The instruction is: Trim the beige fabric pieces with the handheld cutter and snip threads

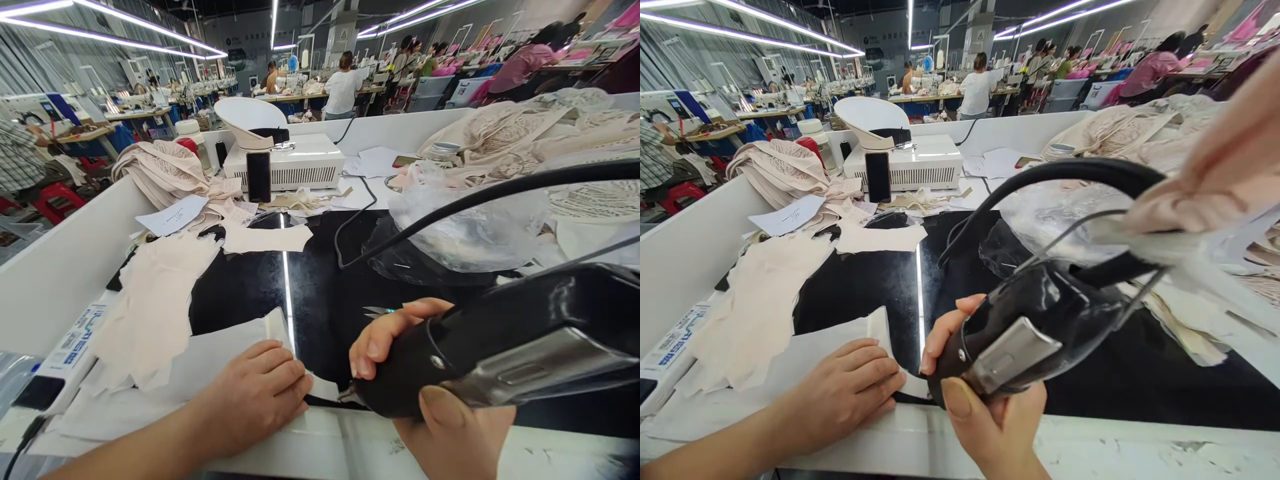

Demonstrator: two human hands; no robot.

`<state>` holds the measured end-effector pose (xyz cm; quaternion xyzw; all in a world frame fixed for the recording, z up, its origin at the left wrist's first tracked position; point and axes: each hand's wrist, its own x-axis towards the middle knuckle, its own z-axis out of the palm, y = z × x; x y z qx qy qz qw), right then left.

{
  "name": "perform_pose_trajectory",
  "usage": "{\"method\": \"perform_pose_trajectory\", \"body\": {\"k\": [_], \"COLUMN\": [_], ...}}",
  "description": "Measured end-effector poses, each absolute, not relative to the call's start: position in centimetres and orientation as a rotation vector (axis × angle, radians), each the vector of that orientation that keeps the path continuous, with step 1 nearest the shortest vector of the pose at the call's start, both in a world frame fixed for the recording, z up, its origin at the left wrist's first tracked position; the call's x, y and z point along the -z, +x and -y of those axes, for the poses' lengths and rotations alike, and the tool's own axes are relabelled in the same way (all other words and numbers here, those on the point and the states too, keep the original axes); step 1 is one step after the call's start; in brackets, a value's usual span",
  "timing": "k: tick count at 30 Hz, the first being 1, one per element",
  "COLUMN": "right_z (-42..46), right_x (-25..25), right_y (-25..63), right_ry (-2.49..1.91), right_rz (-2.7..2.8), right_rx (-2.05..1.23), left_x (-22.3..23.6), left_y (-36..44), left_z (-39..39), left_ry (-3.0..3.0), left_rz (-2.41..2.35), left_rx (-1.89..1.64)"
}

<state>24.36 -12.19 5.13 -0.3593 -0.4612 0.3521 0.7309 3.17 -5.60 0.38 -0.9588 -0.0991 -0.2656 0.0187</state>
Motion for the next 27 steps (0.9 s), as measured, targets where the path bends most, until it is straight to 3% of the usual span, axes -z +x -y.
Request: {"method": "perform_pose_trajectory", "body": {"k": [27], "right_z": [10.7], "right_x": [-6.8], "right_y": [23.4], "right_ry": [-0.782], "right_rz": [0.921], "right_rx": [-0.748], "left_x": [1.0], "left_y": [2.1], "left_z": [5.7], "left_ry": [-2.993], "left_rz": [0.386], "left_rx": [0.832]}}
